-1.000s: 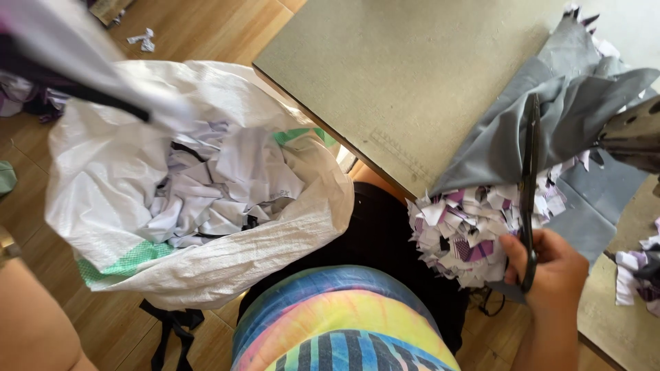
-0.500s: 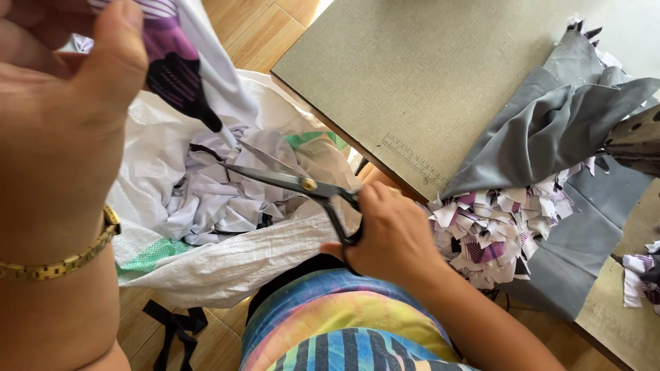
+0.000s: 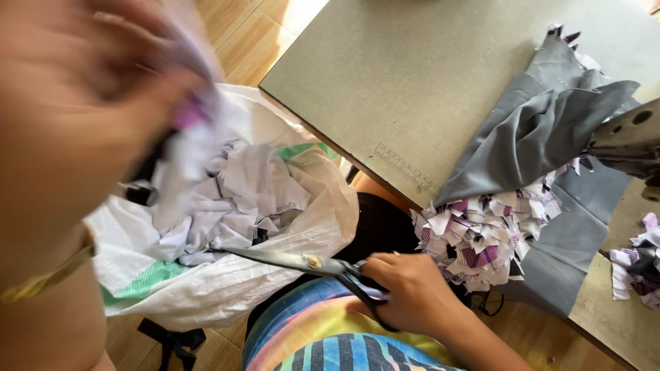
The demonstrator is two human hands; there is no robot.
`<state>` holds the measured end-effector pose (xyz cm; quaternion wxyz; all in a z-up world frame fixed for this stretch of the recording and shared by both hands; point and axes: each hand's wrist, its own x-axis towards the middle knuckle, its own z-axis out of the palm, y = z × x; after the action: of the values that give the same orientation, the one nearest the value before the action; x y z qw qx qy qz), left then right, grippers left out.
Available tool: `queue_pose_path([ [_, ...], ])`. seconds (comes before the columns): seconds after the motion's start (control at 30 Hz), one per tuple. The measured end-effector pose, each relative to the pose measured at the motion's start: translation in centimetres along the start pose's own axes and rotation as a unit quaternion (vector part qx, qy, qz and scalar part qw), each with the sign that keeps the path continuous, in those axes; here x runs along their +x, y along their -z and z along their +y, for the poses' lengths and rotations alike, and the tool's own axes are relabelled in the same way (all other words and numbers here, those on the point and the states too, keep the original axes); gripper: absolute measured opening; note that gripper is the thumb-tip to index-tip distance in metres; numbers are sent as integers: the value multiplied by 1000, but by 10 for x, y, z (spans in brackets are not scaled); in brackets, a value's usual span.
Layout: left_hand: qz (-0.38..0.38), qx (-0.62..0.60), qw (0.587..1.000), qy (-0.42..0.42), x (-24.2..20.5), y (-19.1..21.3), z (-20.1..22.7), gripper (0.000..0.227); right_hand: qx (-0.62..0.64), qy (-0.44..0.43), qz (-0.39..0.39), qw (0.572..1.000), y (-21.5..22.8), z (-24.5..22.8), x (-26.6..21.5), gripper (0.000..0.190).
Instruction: Cutting fabric pieces with scissors and placing the scraps into a collection bag
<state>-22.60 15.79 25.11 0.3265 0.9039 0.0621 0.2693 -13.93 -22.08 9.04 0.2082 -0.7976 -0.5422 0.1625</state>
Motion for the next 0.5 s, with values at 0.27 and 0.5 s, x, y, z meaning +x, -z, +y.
queue_pose_path([
  [0.27,-316,-347,876,108,104,-127,6,29,74,-151,138,976,32,33,-98,54],
  [0.5,-322,-2,945,49,113,-256,-22,55,136,-351,208,903,28,39,-136,41],
])
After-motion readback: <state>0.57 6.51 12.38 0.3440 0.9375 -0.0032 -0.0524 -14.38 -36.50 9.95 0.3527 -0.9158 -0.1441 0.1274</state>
